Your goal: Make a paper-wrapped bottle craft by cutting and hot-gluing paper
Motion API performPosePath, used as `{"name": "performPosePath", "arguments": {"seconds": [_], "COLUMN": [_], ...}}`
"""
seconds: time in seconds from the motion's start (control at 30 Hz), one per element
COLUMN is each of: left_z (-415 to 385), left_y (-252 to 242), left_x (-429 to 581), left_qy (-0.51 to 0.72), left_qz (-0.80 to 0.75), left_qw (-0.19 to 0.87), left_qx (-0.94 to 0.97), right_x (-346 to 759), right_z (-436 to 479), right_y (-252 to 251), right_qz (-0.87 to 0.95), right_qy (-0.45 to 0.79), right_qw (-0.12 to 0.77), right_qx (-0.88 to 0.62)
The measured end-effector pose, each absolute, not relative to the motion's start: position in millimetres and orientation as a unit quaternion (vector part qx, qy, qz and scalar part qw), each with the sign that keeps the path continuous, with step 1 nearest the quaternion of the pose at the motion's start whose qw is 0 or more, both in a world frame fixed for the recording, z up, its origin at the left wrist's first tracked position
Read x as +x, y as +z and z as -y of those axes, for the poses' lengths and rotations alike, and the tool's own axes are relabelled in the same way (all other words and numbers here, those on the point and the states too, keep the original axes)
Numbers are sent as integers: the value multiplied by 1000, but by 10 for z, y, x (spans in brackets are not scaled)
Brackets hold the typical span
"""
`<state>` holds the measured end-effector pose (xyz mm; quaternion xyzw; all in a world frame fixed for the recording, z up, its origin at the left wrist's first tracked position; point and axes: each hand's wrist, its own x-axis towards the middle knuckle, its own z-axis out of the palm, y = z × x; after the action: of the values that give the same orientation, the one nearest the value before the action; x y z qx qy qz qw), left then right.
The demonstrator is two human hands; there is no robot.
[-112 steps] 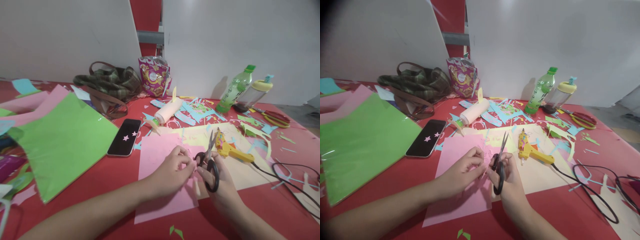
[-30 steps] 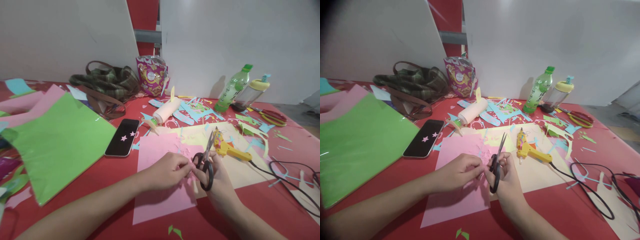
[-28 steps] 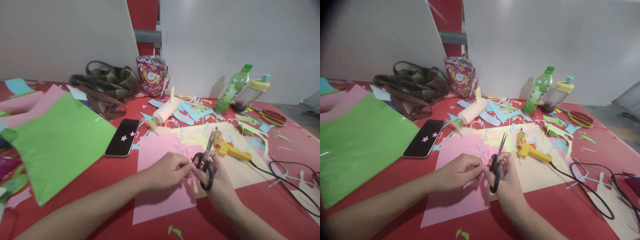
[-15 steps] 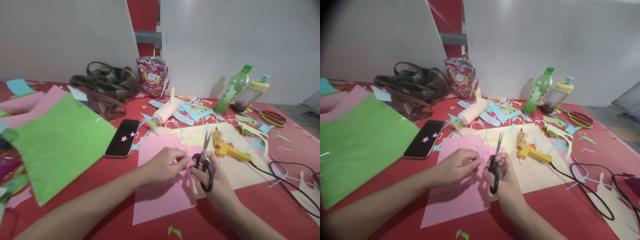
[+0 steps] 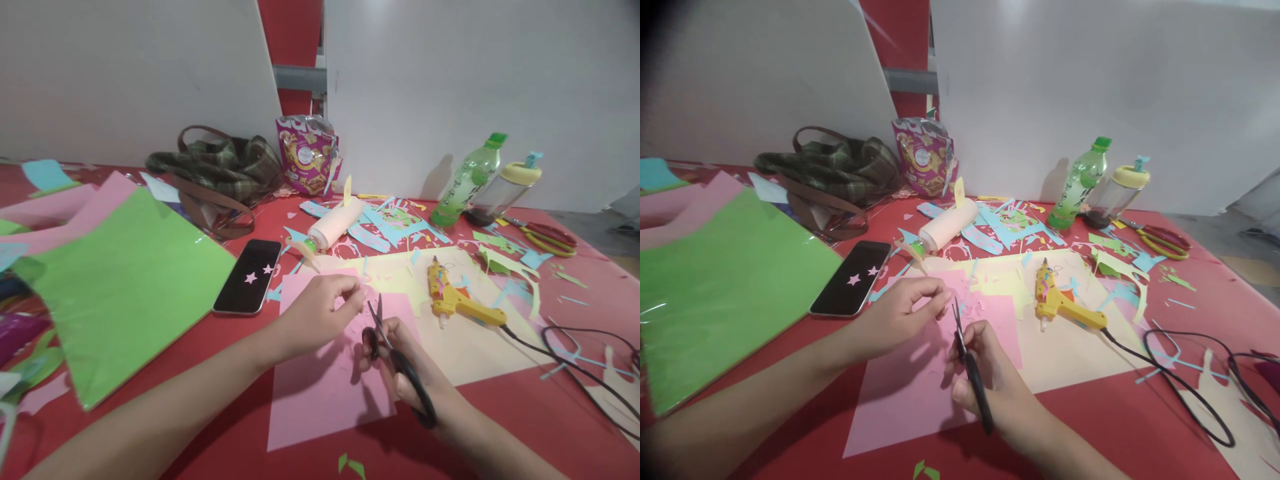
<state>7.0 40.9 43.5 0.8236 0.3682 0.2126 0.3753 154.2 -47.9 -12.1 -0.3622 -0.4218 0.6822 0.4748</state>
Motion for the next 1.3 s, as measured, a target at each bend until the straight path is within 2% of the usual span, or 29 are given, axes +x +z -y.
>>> {"name": "performPosePath", "arguments": {"seconds": [1.3], "left_z": [-390], "left_y": [473], "left_x": [59], "left_qy": [191], "left_qz": [-319], "left_qw": [325], "left_qx": [869], "right_x": [1562], "right_z": [463], "right_y": [-165], "right_qz": [458], "right_qy": [685], "right_qw": [470], "right_qx": [-316]}}
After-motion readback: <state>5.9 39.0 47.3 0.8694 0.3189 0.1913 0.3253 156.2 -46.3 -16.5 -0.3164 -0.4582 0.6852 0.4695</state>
